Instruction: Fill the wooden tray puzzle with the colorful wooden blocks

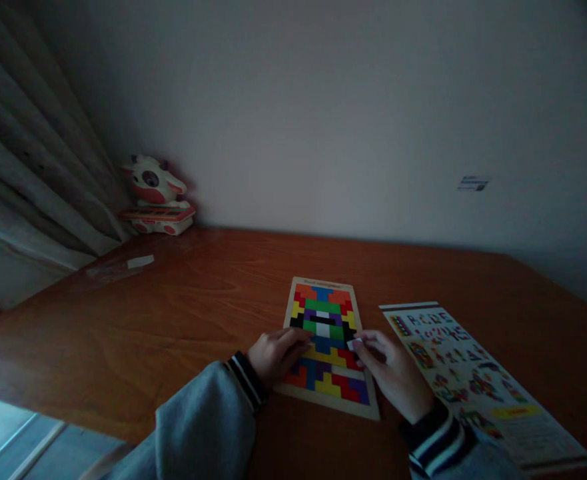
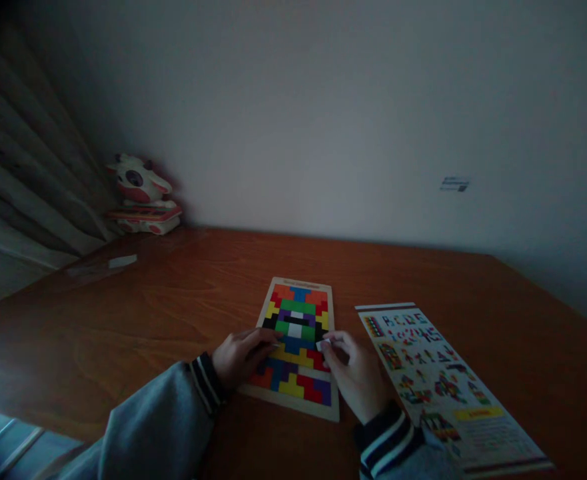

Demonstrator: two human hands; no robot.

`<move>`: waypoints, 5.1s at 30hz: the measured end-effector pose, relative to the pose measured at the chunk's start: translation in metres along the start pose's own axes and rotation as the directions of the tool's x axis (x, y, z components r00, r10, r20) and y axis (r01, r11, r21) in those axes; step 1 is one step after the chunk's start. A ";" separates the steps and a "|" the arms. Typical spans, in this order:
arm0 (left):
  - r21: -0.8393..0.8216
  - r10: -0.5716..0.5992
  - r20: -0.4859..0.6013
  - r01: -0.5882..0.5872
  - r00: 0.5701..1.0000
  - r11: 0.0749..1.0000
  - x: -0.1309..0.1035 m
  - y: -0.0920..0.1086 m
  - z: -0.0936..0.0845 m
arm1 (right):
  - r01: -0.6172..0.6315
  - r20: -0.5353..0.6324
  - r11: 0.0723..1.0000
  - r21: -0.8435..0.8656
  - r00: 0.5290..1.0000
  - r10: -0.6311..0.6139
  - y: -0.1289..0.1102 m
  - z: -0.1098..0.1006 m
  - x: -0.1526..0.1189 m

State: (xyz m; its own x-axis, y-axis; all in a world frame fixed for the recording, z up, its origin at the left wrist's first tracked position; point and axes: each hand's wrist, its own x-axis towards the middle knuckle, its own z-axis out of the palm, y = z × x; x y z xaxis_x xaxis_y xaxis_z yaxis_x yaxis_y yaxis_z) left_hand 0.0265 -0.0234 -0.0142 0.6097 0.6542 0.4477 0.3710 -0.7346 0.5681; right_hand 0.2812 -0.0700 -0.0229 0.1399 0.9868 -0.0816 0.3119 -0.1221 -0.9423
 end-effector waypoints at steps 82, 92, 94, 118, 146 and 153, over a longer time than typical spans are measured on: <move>0.345 0.277 0.117 -0.301 0.954 0.889 -0.008 0.032 0.027 | 0.430 0.297 0.838 -0.336 0.893 -0.339 -0.004 -0.002 -0.034; 0.349 0.327 0.112 -0.345 0.938 0.871 -0.004 0.034 0.024 | 0.494 0.296 0.800 -0.341 0.864 -0.407 -0.002 0.000 -0.036; 0.338 0.335 0.114 -0.354 0.935 0.872 -0.003 0.034 0.024 | 0.505 0.289 0.789 -0.349 0.859 -0.423 -0.002 0.001 -0.036; 0.337 0.312 0.153 -0.346 0.938 0.876 -0.003 0.035 0.019 | 0.521 0.200 0.743 -0.419 0.852 -0.485 0.001 0.003 -0.031; 0.581 -0.111 0.097 0.034 0.989 0.813 -0.022 -0.029 -0.036 | 0.398 -0.016 0.665 -0.632 0.851 -0.525 0.012 0.006 0.013; 0.672 -0.273 0.095 0.140 0.957 0.727 -0.026 -0.029 -0.036 | 0.205 -0.125 0.580 -0.789 0.870 -0.477 0.034 0.006 0.018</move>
State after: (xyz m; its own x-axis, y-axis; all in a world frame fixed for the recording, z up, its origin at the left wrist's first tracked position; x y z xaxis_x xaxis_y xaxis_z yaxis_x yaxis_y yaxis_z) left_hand -0.0255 -0.0129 -0.0175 0.5491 0.8095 0.2079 0.8262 -0.5633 0.0114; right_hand 0.2886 -0.0556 -0.0584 0.0904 0.9034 0.4191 0.9507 0.0471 -0.3066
